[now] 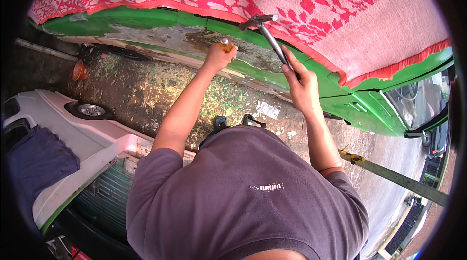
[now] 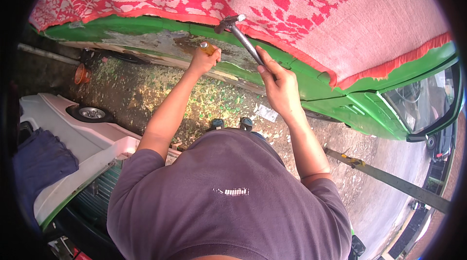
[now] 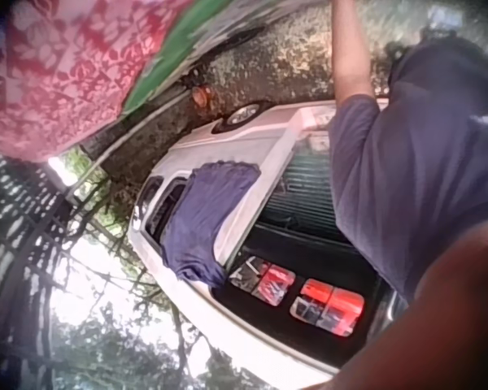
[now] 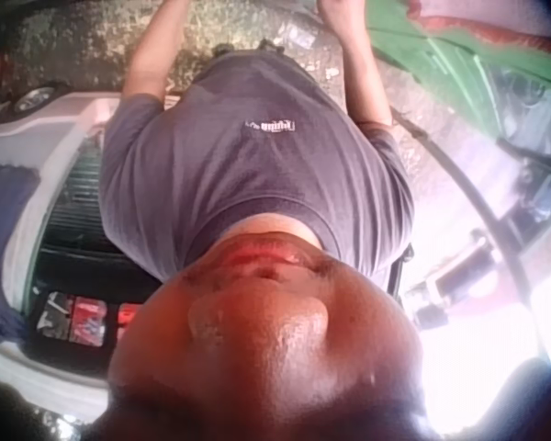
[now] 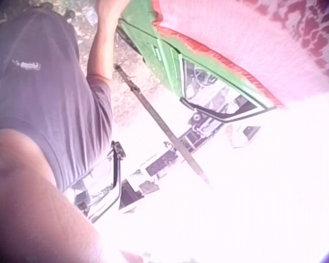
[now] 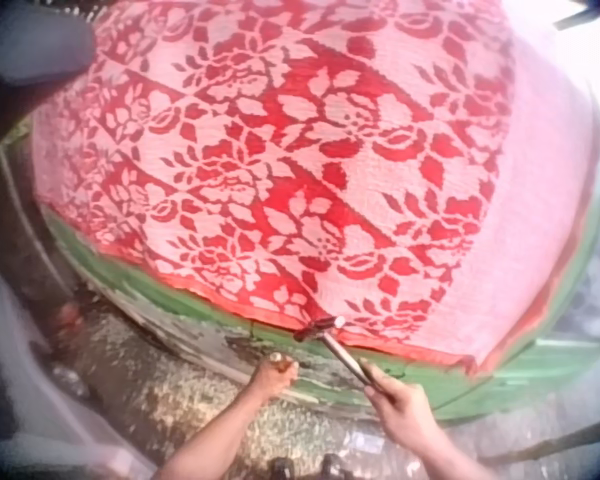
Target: The person uses a hammer and a small orange-handled tool to repeatedly strike a green car panel, likely to remove paint or rust. The work is performed over a red patterned cloth covering the panel, with the camera positioned overhead showing the hands and tools throughout.
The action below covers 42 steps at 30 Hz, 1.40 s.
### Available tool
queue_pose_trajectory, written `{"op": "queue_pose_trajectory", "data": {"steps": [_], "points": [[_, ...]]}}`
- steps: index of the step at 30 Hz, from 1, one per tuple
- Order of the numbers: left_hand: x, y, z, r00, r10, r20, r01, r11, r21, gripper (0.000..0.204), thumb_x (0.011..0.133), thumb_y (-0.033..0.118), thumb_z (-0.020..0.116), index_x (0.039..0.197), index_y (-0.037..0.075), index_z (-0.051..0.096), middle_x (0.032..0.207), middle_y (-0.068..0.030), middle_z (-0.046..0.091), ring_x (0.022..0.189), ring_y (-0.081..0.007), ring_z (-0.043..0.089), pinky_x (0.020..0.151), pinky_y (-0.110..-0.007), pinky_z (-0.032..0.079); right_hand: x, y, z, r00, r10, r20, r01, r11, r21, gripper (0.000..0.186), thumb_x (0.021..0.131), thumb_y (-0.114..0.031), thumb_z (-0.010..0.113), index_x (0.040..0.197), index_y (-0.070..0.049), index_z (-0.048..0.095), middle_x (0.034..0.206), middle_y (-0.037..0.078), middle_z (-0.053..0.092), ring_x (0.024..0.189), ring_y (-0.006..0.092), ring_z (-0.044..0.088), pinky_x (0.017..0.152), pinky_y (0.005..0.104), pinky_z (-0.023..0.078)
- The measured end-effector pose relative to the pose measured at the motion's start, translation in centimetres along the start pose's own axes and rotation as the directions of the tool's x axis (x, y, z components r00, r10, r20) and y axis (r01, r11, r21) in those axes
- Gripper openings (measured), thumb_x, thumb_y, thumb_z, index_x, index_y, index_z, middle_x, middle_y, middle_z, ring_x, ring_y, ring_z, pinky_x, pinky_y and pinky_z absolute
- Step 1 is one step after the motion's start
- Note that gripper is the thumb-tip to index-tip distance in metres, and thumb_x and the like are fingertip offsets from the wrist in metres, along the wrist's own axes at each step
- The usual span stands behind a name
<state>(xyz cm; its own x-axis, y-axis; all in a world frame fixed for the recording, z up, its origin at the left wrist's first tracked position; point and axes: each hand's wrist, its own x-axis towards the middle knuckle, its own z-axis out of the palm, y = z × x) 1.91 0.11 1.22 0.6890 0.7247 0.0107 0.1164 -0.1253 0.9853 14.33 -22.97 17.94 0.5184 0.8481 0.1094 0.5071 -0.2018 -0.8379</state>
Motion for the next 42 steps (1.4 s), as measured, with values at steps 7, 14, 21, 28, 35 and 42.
{"op": "queue_pose_trajectory", "data": {"steps": [7,14,21,28,35,42], "points": [[0.9,-0.5,0.6,0.998,-0.054,0.019,0.052,0.992,0.113,0.027,0.088,0.027,0.065,0.075,0.004,0.065,0.062,-0.0025,0.063,0.052,-0.0125,0.058,0.052,-0.031,0.046,-0.1,-0.6,0.4,0.985,-0.167,-0.052,0.163,0.985,-0.063,0.043,0.093,-0.010,0.059,0.135,-0.016,0.056,0.085,0.018,0.066,0.073,0.0176,0.062,0.075,0.0309,0.050],[1.1,-0.9,0.8,1.000,0.000,0.031,-0.006,0.982,0.188,0.028,0.089,0.026,0.063,0.072,0.004,0.062,0.060,-0.0016,0.060,0.053,-0.0113,0.056,0.052,-0.030,0.045,0.9,-1.6,0.0,0.973,-0.225,0.056,0.232,0.939,-0.255,0.045,0.092,-0.013,0.059,0.134,-0.028,0.056,0.076,0.016,0.061,0.066,0.0305,0.061,0.065,0.0396,0.049],[1.0,0.5,0.7,0.995,0.030,0.099,-0.052,0.973,0.225,0.027,0.090,0.024,0.063,0.072,0.005,0.061,0.061,-0.0004,0.060,0.054,-0.0089,0.055,0.051,-0.027,0.044,0.9,-0.8,0.4,0.990,-0.091,0.110,0.127,0.911,-0.392,0.042,0.092,-0.016,0.059,0.132,-0.029,0.058,0.080,0.015,0.065,0.074,0.0308,0.065,0.068,0.0398,0.051],[0.8,-0.3,0.4,0.998,-0.017,0.067,0.009,0.993,0.119,0.024,0.091,0.022,0.062,0.075,0.003,0.062,0.064,-0.0014,0.061,0.056,-0.0102,0.056,0.052,-0.028,0.046,0.4,-1.9,-0.5,0.998,-0.045,0.051,0.048,0.997,-0.063,0.037,0.095,-0.011,0.057,0.132,-0.015,0.059,0.102,0.017,0.069,0.082,0.0148,0.065,0.080,0.0299,0.049],[-0.2,-1.1,-0.4,1.000,-0.004,0.011,0.004,0.999,-0.034,0.024,0.091,0.019,0.061,0.073,0.003,0.062,0.065,-0.0018,0.062,0.055,-0.0095,0.056,0.050,-0.027,0.045,0.2,-1.3,-0.8,0.998,0.050,0.045,-0.050,0.999,-0.006,0.036,0.095,-0.009,0.056,0.131,-0.009,0.058,0.114,0.015,0.068,0.098,0.0081,0.061,0.089,0.0271,0.046],[-0.3,-0.5,-1.7,0.998,0.062,-0.008,-0.063,0.994,-0.088,0.023,0.092,0.013,0.054,0.072,0.003,0.058,0.065,-0.0033,0.060,0.052,-0.0081,0.053,0.049,-0.024,0.043,0.1,-0.9,-0.5,0.998,0.046,0.043,-0.047,0.999,0.027,0.036,0.095,-0.009,0.056,0.131,-0.009,0.058,0.113,0.017,0.068,0.102,0.0102,0.062,0.090,0.0283,0.046]]}}
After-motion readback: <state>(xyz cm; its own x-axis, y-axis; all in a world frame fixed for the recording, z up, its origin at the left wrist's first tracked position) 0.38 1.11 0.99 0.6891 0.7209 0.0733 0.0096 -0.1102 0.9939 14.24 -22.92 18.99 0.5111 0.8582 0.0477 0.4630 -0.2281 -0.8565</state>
